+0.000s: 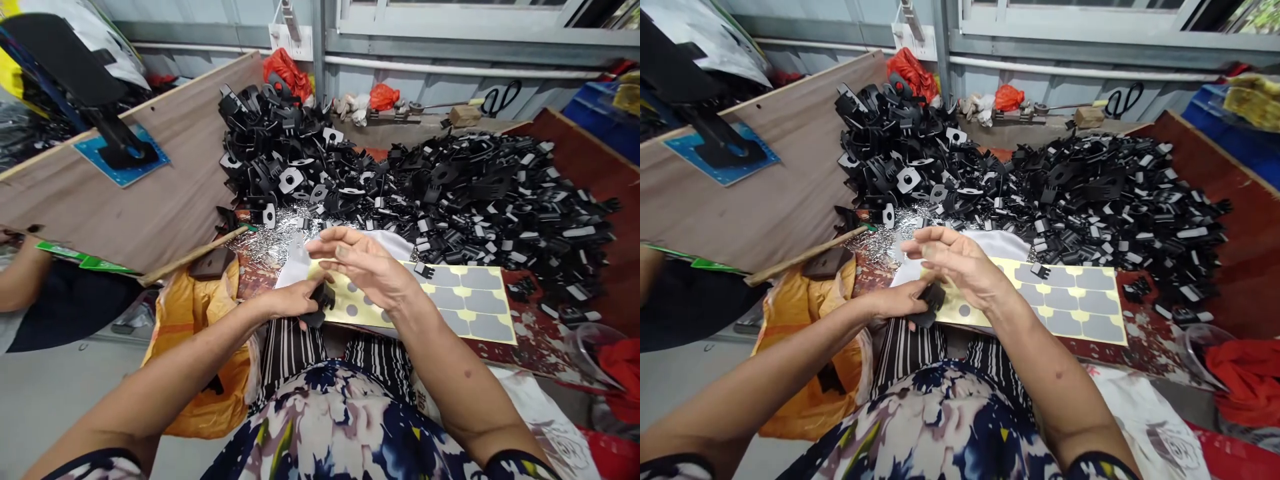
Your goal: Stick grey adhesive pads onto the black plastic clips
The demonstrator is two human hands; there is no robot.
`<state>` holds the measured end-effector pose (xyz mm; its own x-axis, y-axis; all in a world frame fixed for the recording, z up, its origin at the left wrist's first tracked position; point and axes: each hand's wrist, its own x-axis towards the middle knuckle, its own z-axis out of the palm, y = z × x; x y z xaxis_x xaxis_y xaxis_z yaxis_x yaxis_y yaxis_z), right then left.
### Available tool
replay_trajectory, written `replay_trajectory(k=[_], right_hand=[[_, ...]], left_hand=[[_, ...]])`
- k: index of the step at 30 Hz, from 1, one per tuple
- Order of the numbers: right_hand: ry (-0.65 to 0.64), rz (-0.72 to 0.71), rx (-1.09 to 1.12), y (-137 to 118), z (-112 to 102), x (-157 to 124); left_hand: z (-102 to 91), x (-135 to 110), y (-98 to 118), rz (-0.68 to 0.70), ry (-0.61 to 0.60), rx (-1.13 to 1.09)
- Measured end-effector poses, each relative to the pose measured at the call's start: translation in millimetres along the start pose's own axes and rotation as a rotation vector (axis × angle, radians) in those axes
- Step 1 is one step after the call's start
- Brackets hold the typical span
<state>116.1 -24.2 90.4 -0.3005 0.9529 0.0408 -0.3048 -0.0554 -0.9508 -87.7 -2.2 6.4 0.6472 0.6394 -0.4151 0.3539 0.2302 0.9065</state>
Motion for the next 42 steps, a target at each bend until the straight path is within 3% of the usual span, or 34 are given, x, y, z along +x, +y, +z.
replay_trajectory(k=[3, 5, 7, 11, 18, 39, 42], right_hand=[[0.287, -0.256, -0.288, 0, -5, -16], [0.449, -0.304, -0.388, 17, -17, -26], [0.473, -0.260, -0.378, 39, -26, -35], [0.475, -0.206, -0.322, 71, -25, -47], [0.542, -0.228, -0.319, 81, -14, -46], [0.554, -0.296, -0.619, 88, -10, -49], [0.559, -0.298, -0.533, 90, -11, -48]], left_hand=[[-0.1, -11, 7, 0.055, 0.197, -0.347], [3.3, -16, 12, 0.140, 0.305, -0.564], [10.8, -17, 16, 0.203, 0.336, -0.759], [33.5, -10, 19, 0.239, 0.270, -1.016], [54.8, -1, 24, 0.259, 0.183, -1.007], [54.3, -7, 22, 0.265, 0.183, -0.981], [54.4, -8, 23, 0.274, 0.191, -0.968]])
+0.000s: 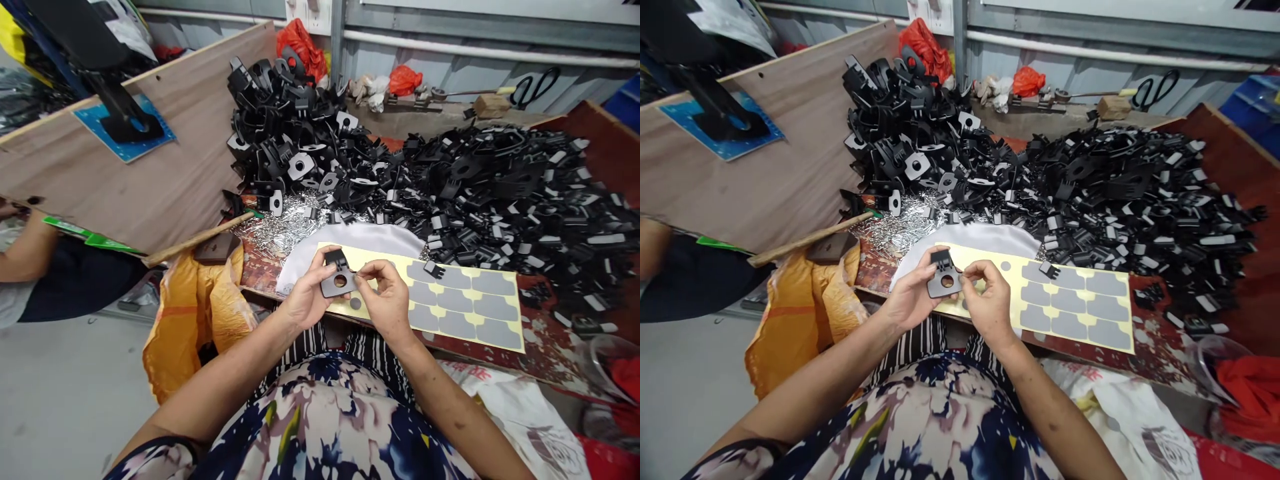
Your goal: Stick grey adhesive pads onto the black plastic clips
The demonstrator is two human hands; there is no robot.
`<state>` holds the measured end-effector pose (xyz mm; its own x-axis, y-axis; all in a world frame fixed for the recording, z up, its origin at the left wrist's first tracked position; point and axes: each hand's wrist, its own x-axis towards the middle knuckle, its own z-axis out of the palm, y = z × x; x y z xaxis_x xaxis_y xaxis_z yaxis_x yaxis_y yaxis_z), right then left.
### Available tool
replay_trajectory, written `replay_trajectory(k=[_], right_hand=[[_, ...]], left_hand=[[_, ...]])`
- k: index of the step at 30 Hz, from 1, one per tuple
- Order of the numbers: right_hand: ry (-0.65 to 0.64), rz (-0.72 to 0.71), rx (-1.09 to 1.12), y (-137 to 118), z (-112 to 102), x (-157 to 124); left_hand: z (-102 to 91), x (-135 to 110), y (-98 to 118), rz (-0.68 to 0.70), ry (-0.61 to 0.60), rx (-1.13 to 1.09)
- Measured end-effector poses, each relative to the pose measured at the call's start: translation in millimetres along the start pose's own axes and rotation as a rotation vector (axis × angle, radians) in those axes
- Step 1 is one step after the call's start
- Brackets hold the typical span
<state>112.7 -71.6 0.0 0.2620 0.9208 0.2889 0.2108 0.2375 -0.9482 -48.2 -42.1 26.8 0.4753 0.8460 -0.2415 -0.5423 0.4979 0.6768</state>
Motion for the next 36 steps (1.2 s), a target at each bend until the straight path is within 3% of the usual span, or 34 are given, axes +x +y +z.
replay_trajectory(k=[4, 9, 12, 18, 23, 25, 27, 30, 33, 34, 36], right_hand=[[-0.002, 0.063, 0.108, 4, 1, 2], [-0.012, 0.041, 0.040, 0, -1, 1], [-0.033, -0.055, -0.112, -9, -1, -2], [-0.045, -0.340, -0.393, -8, 5, -12], [-0.067, -0.488, -0.617, -8, 2, -16], [0.007, -0.494, -0.716, -10, -10, -15], [0.025, -0.449, -0.738, -8, -33, -13], [-0.191, -0.376, -0.732, 5, -80, -16], [-0.460, -0.334, -0.805, 23, -124, -24], [-0.525, -0.323, -0.821, 28, -132, -26], [-0.619, -0.299, -0.813, 35, -134, -29]], left_hand=[[-0.5, 1, 1, 0.009, -0.003, 0.010], [0.5, 0, 0, 0.011, -0.006, 0.019], [4.4, 1, -4, 0.032, 0.005, 0.076], [6.3, 7, -23, 0.281, 0.251, 0.251], [0.5, 8, -31, 0.376, 0.314, 0.348], [0.1, 3, -29, 0.324, 0.310, 0.340], [-1.6, -6, -23, 0.179, 0.272, 0.343], [-12.4, -19, -9, -0.159, 0.137, 0.472], [-23.4, -16, 20, -0.476, 0.040, 0.673], [-22.1, -9, 36, -0.511, 0.029, 0.726], [-7.6, 10, 78, -0.410, 0.015, 0.773]])
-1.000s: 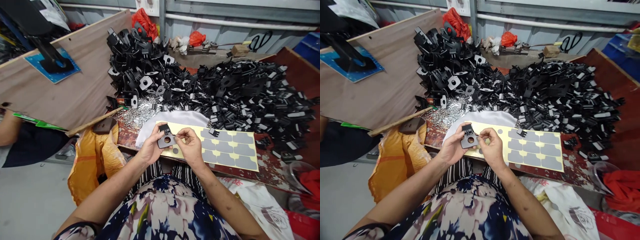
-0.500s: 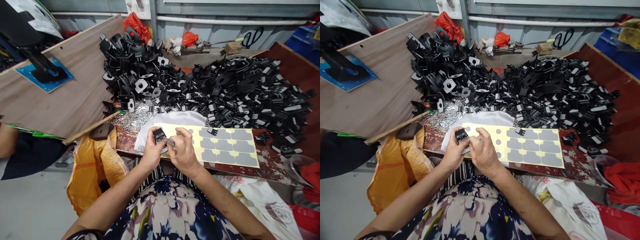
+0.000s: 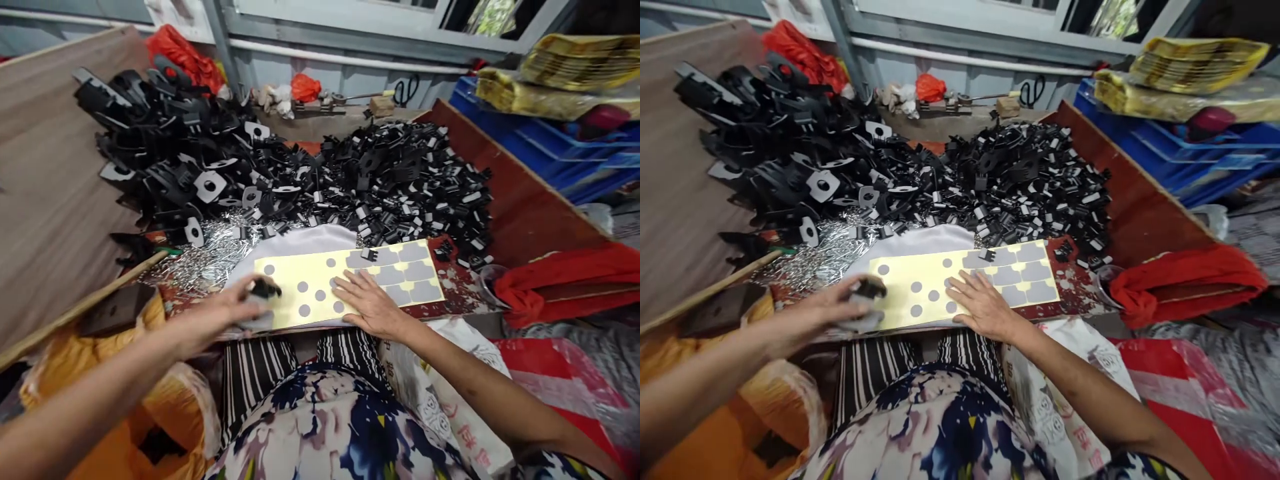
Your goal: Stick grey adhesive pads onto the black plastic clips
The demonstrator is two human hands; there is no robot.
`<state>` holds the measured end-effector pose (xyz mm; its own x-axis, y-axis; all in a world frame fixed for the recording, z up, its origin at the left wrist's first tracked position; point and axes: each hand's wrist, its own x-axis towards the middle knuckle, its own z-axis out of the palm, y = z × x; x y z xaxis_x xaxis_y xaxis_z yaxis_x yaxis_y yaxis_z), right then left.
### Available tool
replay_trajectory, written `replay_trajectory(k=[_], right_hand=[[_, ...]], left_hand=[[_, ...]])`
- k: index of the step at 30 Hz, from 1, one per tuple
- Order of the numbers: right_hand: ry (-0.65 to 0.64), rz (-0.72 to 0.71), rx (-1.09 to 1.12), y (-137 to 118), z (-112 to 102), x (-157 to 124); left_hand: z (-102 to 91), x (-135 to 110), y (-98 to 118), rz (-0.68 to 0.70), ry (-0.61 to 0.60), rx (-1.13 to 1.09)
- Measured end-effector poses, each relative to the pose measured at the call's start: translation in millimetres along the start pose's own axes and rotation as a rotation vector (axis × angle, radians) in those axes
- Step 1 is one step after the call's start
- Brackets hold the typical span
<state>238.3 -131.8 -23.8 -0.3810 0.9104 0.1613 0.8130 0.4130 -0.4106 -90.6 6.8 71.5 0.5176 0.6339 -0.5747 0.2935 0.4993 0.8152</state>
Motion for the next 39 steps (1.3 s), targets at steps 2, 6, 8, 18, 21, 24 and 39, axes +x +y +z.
replay_trajectory(k=[2, 6, 8, 18, 21, 24, 39], right_hand=[[-0.058, -0.018, 0.042, -9, 12, 12], [-0.131, -0.055, 0.107, -49, 44, 73], [-0.110, -0.050, 0.134, -65, 58, 107], [0.083, -0.178, 0.246, -41, 60, 137], [0.071, -0.208, 0.150, -6, 48, 138], [0.194, -0.122, 0.034, 38, 27, 147], [0.319, 0.081, -0.578, 121, -132, 220]], left_hand=[[-17.3, -1, 60, 0.310, 0.123, -0.064], [-26.6, 1, 146, 0.906, 0.497, -0.040], [-14.2, 12, 139, 0.956, 0.537, -0.019], [38.2, 83, -63, 0.728, 0.689, 0.489], [26.8, 93, -69, 0.723, 0.552, 0.757], [19.7, 97, -73, 0.754, 0.515, 0.939], [18.8, 96, -82, 0.718, 0.548, 0.859]])
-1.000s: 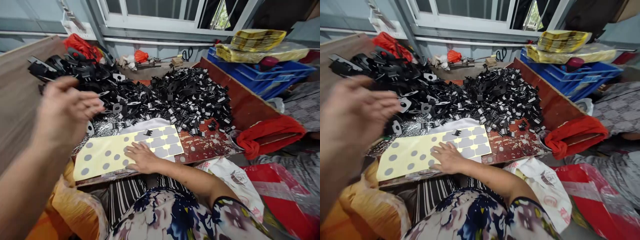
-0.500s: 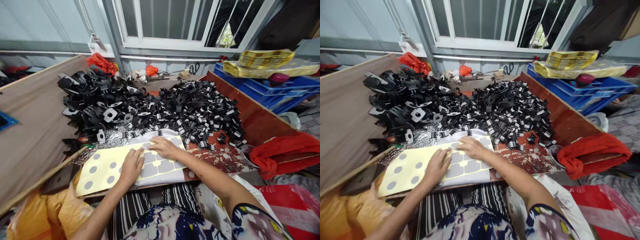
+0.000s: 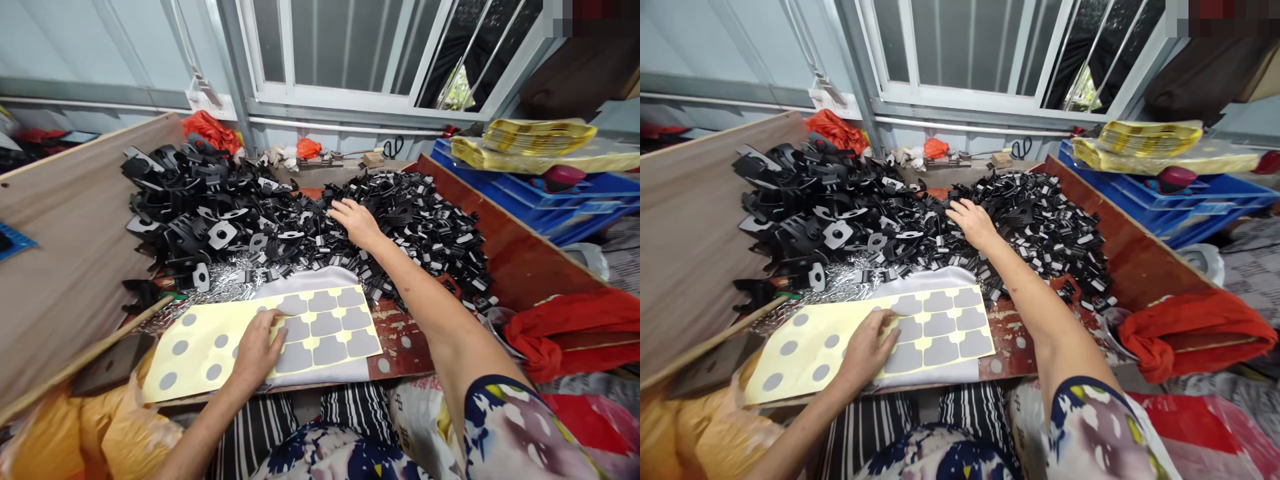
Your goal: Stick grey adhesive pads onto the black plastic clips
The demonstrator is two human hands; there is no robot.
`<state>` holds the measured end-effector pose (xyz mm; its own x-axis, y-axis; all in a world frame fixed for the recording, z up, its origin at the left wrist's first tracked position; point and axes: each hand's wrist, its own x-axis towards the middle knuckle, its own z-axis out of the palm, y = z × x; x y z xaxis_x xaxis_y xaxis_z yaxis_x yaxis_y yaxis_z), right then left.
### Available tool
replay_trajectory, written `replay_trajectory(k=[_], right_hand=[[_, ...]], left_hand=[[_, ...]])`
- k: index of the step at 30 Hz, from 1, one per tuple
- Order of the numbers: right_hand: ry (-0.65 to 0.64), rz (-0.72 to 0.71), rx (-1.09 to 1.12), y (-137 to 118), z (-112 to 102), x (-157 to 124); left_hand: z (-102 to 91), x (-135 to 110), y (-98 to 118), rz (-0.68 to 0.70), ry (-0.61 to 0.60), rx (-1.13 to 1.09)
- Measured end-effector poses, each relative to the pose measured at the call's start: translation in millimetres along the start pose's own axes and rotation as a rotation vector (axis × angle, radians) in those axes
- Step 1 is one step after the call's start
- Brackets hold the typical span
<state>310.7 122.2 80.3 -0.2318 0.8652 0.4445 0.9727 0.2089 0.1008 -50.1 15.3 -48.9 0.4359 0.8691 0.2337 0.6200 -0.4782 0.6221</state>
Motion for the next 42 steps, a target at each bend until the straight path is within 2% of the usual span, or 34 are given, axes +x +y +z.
replay_trajectory(k=[2, 4, 6, 9, 11, 14, 16, 19, 21, 24, 25, 26, 27, 30, 31, 34, 36, 38, 40, 42], right_hand=[[-0.086, -0.031, -0.033, 2, -2, 7], [-0.035, 0.045, -0.016, 8, -8, 7], [0.197, 0.218, 0.137, 19, -18, 1], [0.667, 0.605, 0.586, 33, -31, -16], [0.776, 0.759, 0.775, 26, -35, -37], [0.689, 0.826, 1.008, -20, -34, -84], [0.530, 0.874, 1.391, -66, -33, -120], [0.308, 0.966, 1.752, -132, -31, -162], [0.249, 1.026, 1.915, -162, -29, -177], [0.248, 1.098, 2.088, -185, -25, -183], [0.252, 1.118, 2.126, -189, -25, -183], [0.252, 1.133, 2.159, -194, -24, -182], [0.244, 1.141, 2.188, -199, -24, -181], [0.191, 1.114, 2.256, -221, -27, -178], [0.165, 1.094, 2.261, -229, -28, -178], [-0.026, 1.001, 2.162, -247, -28, -182], [-0.170, 0.900, 1.967, -247, -26, -189], [-0.146, 0.797, 1.662, -240, -22, -201], [-0.035, 0.681, 1.356, -232, -19, -212], [0.007, 0.553, 1.166, -230, -13, -222]], left_hand=[[0.0, -2, 1, -0.034, 0.025, -0.028], [-2.9, -3, 4, -0.058, 0.042, -0.060], [-9.4, 2, 10, -0.058, -0.008, -0.057], [-19.8, 19, 18, -0.107, -0.181, 0.016], [-22.4, 33, 20, -0.183, -0.245, 0.051], [-20.5, 49, 20, -0.257, -0.238, 0.067], [-20.7, 52, 21, -0.259, -0.227, 0.058], [-29.9, 51, 25, -0.210, -0.217, -0.015], [-40.5, 47, 30, -0.179, -0.123, -0.114], [-53.5, 37, 37, -0.164, 0.178, -0.283], [-55.0, 32, 40, -0.169, 0.243, -0.348], [-54.5, 25, 44, -0.175, 0.258, -0.429], [-51.7, 18, 49, -0.179, 0.216, -0.527], [-32.5, -8, 68, -0.174, -0.050, -0.866], [-24.4, -15, 75, -0.182, -0.088, -0.973], [-8.2, -24, 91, -0.303, 0.021, -1.200], [-9.6, -16, 91, -0.412, 0.097, -1.248], [-18.6, 2, 83, -0.480, 0.102, -1.219], [-28.0, 22, 70, -0.512, 0.033, -1.156], [-30.9, 40, 59, -0.519, -0.141, -1.123]])
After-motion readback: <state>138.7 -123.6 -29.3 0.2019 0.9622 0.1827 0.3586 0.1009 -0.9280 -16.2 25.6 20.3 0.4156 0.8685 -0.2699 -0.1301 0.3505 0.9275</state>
